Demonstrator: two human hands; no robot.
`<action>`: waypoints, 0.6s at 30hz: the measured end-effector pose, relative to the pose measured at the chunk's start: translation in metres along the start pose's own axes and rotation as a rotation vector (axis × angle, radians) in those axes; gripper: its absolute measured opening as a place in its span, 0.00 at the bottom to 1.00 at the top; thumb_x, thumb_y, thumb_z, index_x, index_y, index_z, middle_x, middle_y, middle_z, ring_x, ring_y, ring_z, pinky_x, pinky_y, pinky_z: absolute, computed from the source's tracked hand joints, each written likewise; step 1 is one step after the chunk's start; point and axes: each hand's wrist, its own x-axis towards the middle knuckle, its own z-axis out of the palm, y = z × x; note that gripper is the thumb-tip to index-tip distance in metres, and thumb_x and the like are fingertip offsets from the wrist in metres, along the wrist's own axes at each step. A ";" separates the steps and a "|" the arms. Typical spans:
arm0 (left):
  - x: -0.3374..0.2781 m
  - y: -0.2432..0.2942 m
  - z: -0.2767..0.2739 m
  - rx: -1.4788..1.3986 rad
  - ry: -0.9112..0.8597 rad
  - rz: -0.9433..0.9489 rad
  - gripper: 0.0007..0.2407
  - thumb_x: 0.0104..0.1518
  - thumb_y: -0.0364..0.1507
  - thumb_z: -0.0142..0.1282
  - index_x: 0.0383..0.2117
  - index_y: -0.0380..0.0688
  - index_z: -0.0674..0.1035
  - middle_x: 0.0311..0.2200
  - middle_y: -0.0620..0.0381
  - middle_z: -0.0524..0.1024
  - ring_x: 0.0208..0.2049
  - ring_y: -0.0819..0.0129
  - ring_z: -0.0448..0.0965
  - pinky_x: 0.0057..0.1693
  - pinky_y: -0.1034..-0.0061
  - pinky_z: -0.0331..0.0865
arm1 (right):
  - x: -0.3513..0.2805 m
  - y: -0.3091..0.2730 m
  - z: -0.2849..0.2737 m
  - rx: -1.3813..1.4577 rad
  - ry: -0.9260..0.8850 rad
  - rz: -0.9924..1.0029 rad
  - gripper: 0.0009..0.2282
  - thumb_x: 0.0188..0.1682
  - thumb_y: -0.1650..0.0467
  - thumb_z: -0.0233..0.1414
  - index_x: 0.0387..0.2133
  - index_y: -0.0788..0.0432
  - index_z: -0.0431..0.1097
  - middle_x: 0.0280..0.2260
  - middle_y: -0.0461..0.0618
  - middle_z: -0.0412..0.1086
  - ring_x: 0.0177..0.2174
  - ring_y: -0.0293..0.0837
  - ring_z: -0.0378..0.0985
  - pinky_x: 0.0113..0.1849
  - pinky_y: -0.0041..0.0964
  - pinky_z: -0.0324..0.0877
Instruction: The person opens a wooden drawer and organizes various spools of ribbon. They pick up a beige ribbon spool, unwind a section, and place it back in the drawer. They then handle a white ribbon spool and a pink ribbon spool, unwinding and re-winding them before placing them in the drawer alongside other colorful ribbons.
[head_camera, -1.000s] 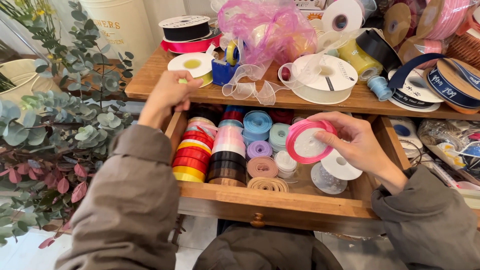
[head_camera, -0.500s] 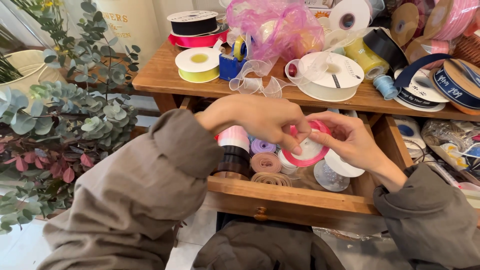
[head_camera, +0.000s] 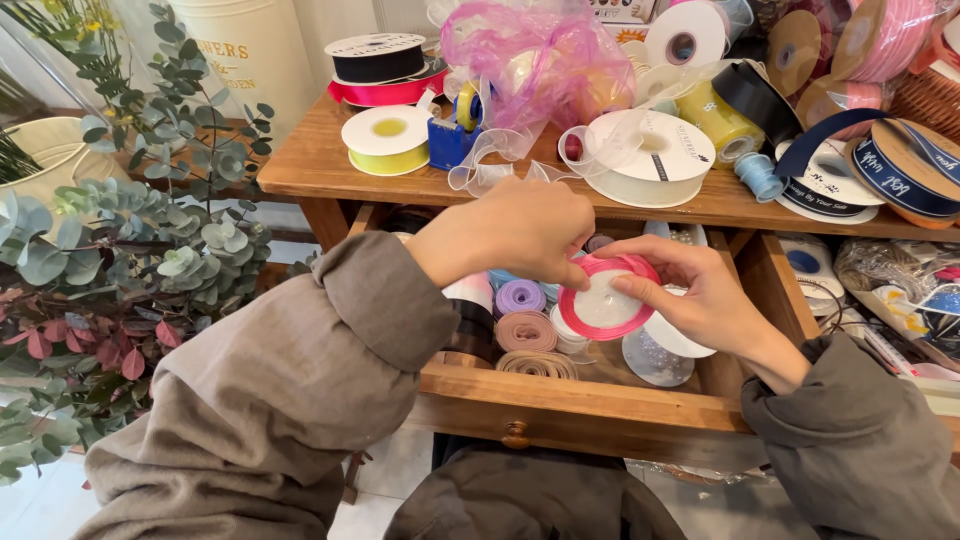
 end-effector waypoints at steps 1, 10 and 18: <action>0.002 0.000 0.005 0.051 0.063 -0.010 0.15 0.43 0.49 0.65 0.19 0.53 0.80 0.22 0.52 0.79 0.32 0.50 0.82 0.40 0.56 0.73 | 0.000 0.000 0.000 -0.015 0.006 0.000 0.13 0.47 0.73 0.57 0.46 0.58 0.76 0.30 0.52 0.78 0.29 0.34 0.72 0.32 0.30 0.73; -0.029 0.007 -0.029 -0.197 -0.240 0.079 0.11 0.57 0.37 0.51 0.37 0.46 0.79 0.24 0.53 0.80 0.26 0.57 0.79 0.39 0.65 0.72 | -0.006 0.002 -0.011 -0.075 -0.050 -0.106 0.12 0.45 0.75 0.57 0.43 0.57 0.77 0.25 0.53 0.77 0.28 0.35 0.73 0.32 0.37 0.77; -0.037 0.027 -0.032 -0.095 -0.249 0.004 0.06 0.59 0.38 0.55 0.33 0.55 0.78 0.25 0.62 0.77 0.30 0.64 0.74 0.38 0.68 0.64 | -0.015 -0.005 -0.013 -0.214 -0.164 -0.227 0.10 0.48 0.73 0.54 0.41 0.60 0.76 0.38 0.48 0.80 0.31 0.37 0.79 0.35 0.27 0.72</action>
